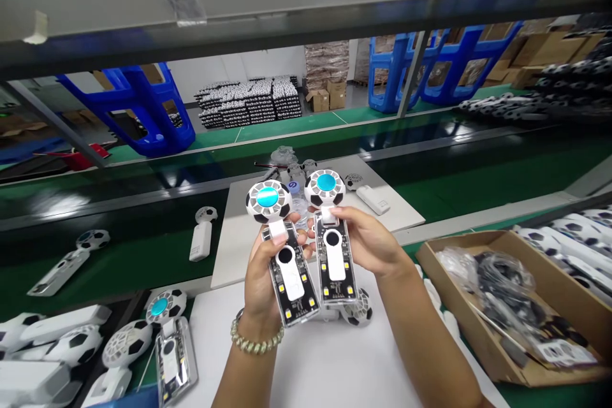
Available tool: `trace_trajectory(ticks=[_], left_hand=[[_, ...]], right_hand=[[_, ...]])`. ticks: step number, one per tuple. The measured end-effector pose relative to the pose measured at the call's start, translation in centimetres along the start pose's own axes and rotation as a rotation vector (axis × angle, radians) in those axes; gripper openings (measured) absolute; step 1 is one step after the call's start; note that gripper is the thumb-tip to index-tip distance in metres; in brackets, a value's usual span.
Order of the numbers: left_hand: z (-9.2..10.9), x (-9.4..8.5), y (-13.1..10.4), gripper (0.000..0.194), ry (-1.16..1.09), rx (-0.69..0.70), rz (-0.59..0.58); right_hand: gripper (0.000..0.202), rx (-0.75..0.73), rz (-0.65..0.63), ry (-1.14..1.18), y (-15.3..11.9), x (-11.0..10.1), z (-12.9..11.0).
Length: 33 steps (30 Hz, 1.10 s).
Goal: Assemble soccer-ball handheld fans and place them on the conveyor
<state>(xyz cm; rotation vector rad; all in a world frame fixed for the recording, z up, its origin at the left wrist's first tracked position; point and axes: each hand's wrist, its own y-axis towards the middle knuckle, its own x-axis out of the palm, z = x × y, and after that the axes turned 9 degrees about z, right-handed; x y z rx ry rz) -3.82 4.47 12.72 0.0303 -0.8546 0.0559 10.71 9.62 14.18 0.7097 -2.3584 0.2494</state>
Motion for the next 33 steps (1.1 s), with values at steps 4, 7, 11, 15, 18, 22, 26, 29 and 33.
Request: trace_trajectory(ticks=[4,7,11,15,18,22,26,29,33], left_hand=[[0.3,0.1,-0.1,0.028,-0.015,0.011,0.033],[0.7,0.0,-0.1,0.030,-0.054,0.073,0.115],[1.3,-0.5,0.0,0.040,-0.101,0.124,0.131],[1.4,-1.0,0.1,0.032,-0.148,0.092,0.084],[1.5,-1.3,0.0,0.030,-0.148,0.158,0.034],[1.6,-1.4,0.0,0.037,0.074,0.225,0.031],[1.5,-1.0,0.3,0.059,0.424,0.275,0.293],[1.2,-0.5,0.6,0.084,0.667,0.378,0.493],[1.0,-0.4,0.7,0.094,0.792,0.382,0.507]], right_hand=[[0.031,0.081,-0.029,0.086,0.2,-0.3,-0.4],[0.029,0.049,-0.026,0.049,0.3,-0.7,-0.5],[0.029,0.012,-0.022,0.095,0.4,-0.7,-0.4],[0.055,0.017,-0.067,0.258,0.8,-0.7,0.1],[0.058,-0.037,-0.125,0.339,1.1,-0.9,0.5],[0.036,-0.044,-0.133,0.328,0.7,-0.9,0.6],[0.031,-0.040,-0.029,0.087,0.4,-0.5,0.7],[0.023,-0.006,0.081,-0.043,0.6,-0.5,0.9],[0.020,-0.005,0.111,-0.188,1.4,-1.0,1.2]])
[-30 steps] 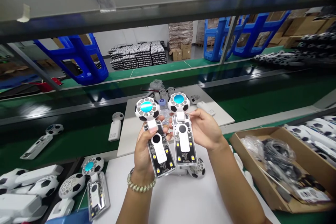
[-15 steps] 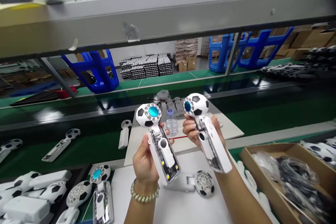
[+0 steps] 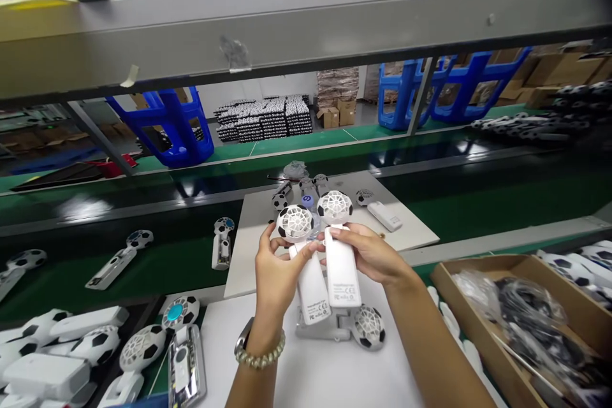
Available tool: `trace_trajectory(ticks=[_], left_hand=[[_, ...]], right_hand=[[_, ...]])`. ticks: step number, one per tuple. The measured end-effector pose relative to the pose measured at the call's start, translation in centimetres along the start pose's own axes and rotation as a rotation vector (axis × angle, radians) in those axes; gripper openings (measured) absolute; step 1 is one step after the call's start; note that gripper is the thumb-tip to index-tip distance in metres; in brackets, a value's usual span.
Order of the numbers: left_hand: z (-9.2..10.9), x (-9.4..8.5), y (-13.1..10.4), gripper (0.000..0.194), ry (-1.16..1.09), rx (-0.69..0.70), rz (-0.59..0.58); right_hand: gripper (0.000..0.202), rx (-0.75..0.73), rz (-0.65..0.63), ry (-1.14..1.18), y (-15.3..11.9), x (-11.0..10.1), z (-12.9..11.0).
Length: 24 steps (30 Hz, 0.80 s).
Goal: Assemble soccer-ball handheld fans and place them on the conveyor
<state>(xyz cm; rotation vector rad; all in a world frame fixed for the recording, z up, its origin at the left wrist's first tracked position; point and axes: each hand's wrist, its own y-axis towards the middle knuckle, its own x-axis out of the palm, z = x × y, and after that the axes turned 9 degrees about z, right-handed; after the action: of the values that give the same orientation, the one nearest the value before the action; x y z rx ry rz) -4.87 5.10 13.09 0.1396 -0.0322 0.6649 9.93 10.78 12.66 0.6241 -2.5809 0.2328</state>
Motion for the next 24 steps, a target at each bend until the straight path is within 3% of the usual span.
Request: trace_trajectory(ticks=[11,24], left_hand=[[-0.9,-0.6,0.8,0.060,-0.029,0.040,-0.097],[-0.5,-0.6,1.0,0.049,0.098,0.004,-0.019]], right_hand=[[0.027,0.045,-0.092,-0.079,0.4,-0.5,0.3],[0.033,0.066,-0.111,-0.136,-0.3,-0.8,0.3]])
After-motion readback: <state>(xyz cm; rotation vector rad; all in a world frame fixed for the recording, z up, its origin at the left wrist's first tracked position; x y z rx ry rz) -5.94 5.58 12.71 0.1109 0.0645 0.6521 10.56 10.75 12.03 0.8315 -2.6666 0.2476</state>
